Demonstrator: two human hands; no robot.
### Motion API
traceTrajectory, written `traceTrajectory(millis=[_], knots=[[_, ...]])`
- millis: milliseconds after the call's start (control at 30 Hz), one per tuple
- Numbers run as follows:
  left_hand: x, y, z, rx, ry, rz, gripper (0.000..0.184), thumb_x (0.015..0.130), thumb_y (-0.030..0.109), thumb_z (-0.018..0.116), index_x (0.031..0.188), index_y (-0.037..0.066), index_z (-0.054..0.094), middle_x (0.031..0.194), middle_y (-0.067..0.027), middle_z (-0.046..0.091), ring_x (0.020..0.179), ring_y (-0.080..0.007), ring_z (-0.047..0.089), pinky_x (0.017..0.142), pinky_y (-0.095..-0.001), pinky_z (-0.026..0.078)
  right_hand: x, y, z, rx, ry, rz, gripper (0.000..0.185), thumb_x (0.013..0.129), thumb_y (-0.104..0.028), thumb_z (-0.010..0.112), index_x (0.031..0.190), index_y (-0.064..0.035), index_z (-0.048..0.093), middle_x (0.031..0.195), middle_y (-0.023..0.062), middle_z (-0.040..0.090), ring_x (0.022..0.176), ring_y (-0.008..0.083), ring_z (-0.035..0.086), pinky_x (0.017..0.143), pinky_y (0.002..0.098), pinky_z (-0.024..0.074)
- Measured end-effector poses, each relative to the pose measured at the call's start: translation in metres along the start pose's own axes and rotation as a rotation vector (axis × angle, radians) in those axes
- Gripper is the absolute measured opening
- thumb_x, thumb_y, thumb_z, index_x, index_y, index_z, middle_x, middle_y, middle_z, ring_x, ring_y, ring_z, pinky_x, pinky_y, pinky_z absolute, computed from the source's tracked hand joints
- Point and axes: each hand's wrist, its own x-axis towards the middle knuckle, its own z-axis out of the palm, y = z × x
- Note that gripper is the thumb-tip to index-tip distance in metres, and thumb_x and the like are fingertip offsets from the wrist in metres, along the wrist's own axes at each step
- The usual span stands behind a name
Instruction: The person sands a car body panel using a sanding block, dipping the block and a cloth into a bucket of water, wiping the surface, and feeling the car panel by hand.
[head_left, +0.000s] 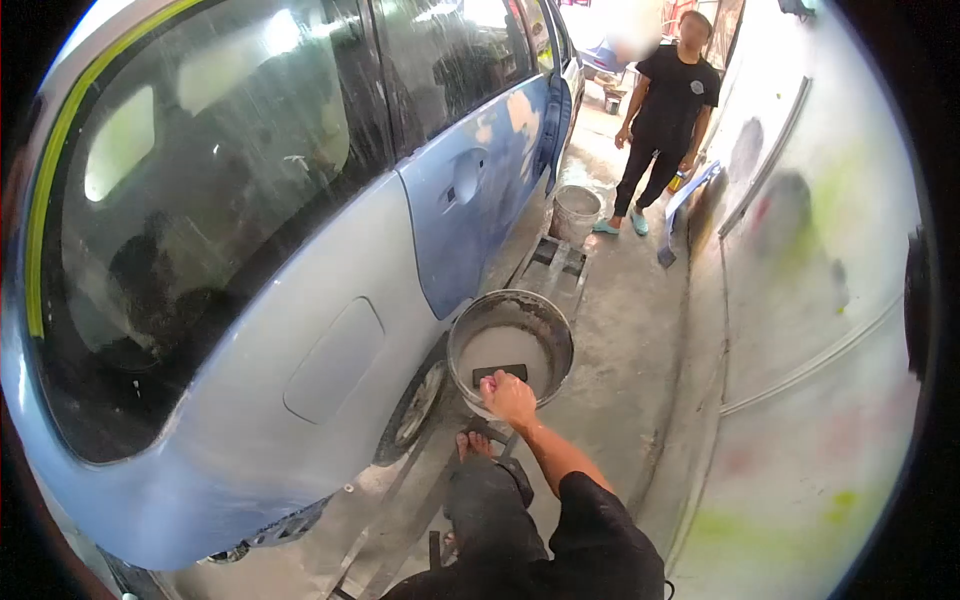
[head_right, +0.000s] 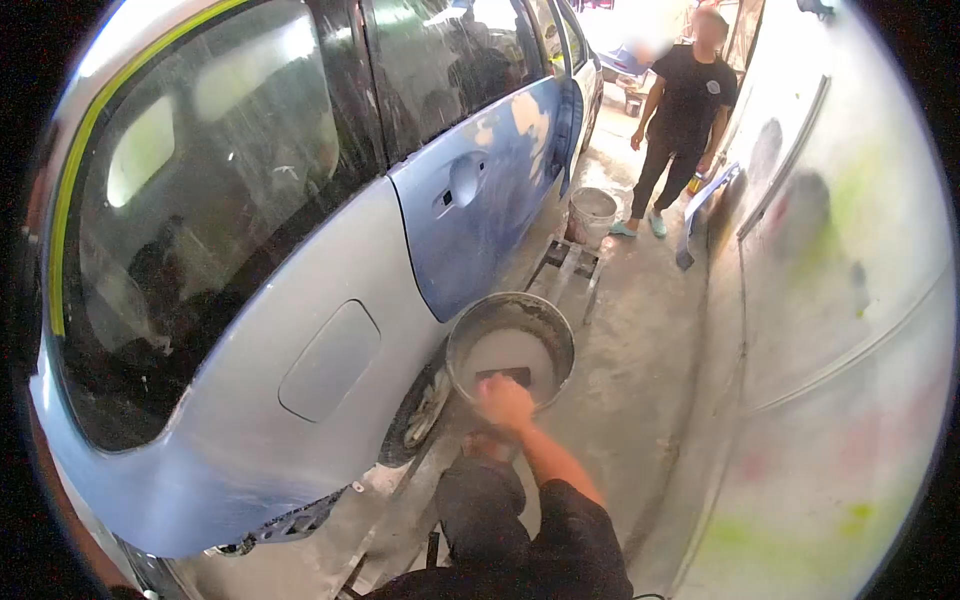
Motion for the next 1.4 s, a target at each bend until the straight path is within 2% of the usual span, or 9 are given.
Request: traceTrajectory(millis=[267, 800, 833, 900, 1033, 1200, 1233, 1333, 1400], knots=[[-0.123, -0.037, -0.021, -0.089, -0.020, 0.090, 0.051, 0.101, 0.025, 0.063, 0.151, 0.024, 0.055, 0.154, -0.0211, 0.050, 0.142, -0.0382, 0.047, 0.120, -0.0470, 0.035, 0.000, -0.001, 0.000, 0.012, -0.087, 0.027, 0.040, 0.098, -0.042, 0.059, 0.097, -0.0025, 0.068, 0.099, 0.0230, 0.072, 0.097, 0.0450, 0.069, 0.082, 0.0551, 0.0528], [-0.064, -0.043, 0.001, -0.055, -0.003, 0.076, 0.052, 0.099, 0.031, 0.064, 0.150, 0.027, 0.056, 0.153, -0.0246, 0.048, 0.129, -0.0407, 0.055, 0.110, -0.0488, 0.043, 0.003, -0.013, 0.002, -0.075, -0.016, -0.092, 0.034, 0.096, -0.032, 0.062, 0.092, 0.0011, 0.068, 0.089, 0.0206, 0.074, 0.083, 0.0428, 0.071, 0.072, 0.0543, 0.0542], [-0.028, -0.021, -0.025, -0.246, 0.008, 0.170, 0.042, 0.101, 0.021, 0.051, 0.140, 0.014, 0.063, 0.132, -0.0149, 0.066, 0.122, -0.0341, 0.058, 0.107, -0.0461, 0.047, 0.003, -0.007, 0.004, -0.059, -0.007, -0.127, 0.036, 0.096, -0.033, 0.061, 0.091, 0.0014, 0.067, 0.087, 0.0203, 0.073, 0.082, 0.0430, 0.071, 0.072, 0.0547, 0.0547], [0.007, 0.001, -0.047, -0.204, -0.323, -0.178, 0.040, 0.101, 0.023, 0.048, 0.135, 0.016, 0.066, 0.124, -0.0150, 0.071, 0.115, -0.0329, 0.065, 0.098, -0.0472, 0.053, 0.000, -0.007, 0.003, -0.087, -0.011, -0.094, 0.037, 0.097, -0.034, 0.060, 0.091, 0.0015, 0.066, 0.087, 0.0206, 0.073, 0.082, 0.0433, 0.071, 0.073, 0.0545, 0.0549], [-0.074, -0.036, 0.000, -0.012, 0.018, 0.054, 0.050, 0.100, 0.032, 0.063, 0.150, 0.028, 0.057, 0.154, -0.0222, 0.047, 0.127, -0.0428, 0.056, 0.110, -0.0486, 0.045, 0.003, 0.007, 0.008, -0.114, -0.012, -0.118, 0.039, 0.097, -0.035, 0.058, 0.091, 0.0019, 0.068, 0.087, 0.0256, 0.072, 0.084, 0.0476, 0.069, 0.075, 0.0568, 0.0533], [-0.055, -0.033, 0.005, -0.317, -0.243, 0.001, 0.048, 0.102, 0.035, 0.060, 0.150, 0.032, 0.055, 0.142, -0.0231, 0.058, 0.117, -0.0404, 0.062, 0.103, -0.0518, 0.048, -0.004, -0.002, -0.001, -0.112, -0.039, -0.090, 0.041, 0.097, -0.036, 0.056, 0.088, 0.0019, 0.066, 0.084, 0.0274, 0.070, 0.082, 0.0496, 0.069, 0.073, 0.0575, 0.0530], [-0.020, -0.014, -0.013, -0.140, 0.134, 0.314, 0.038, 0.101, 0.026, 0.048, 0.133, 0.020, 0.068, 0.108, -0.0188, 0.075, 0.100, -0.0377, 0.071, 0.090, -0.0516, 0.055, 0.002, -0.009, -0.002, -0.102, -0.029, -0.098, 0.041, 0.097, -0.037, 0.056, 0.087, 0.0017, 0.065, 0.084, 0.0277, 0.070, 0.082, 0.0498, 0.068, 0.073, 0.0579, 0.0529], [0.026, -0.002, -0.006, -0.105, -0.207, -0.173, 0.037, 0.101, 0.028, 0.051, 0.132, 0.022, 0.068, 0.107, -0.0190, 0.074, 0.099, -0.0382, 0.072, 0.088, -0.0527, 0.055, 0.002, 0.001, 0.008, -0.097, -0.022, -0.074, 0.039, 0.097, -0.038, 0.058, 0.088, -0.0007, 0.064, 0.085, 0.0225, 0.071, 0.081, 0.0466, 0.069, 0.068, 0.0575, 0.0525], [0.008, 0.001, -0.035, -0.212, -0.213, -0.055, 0.038, 0.100, 0.032, 0.053, 0.133, 0.023, 0.068, 0.121, -0.0165, 0.071, 0.114, -0.0344, 0.067, 0.092, -0.0527, 0.054, 0.005, 0.007, 0.010, -0.126, 0.035, -0.134, 0.040, 0.097, -0.039, 0.058, 0.086, -0.0011, 0.064, 0.083, 0.0241, 0.070, 0.080, 0.0474, 0.069, 0.070, 0.0582, 0.0529]])
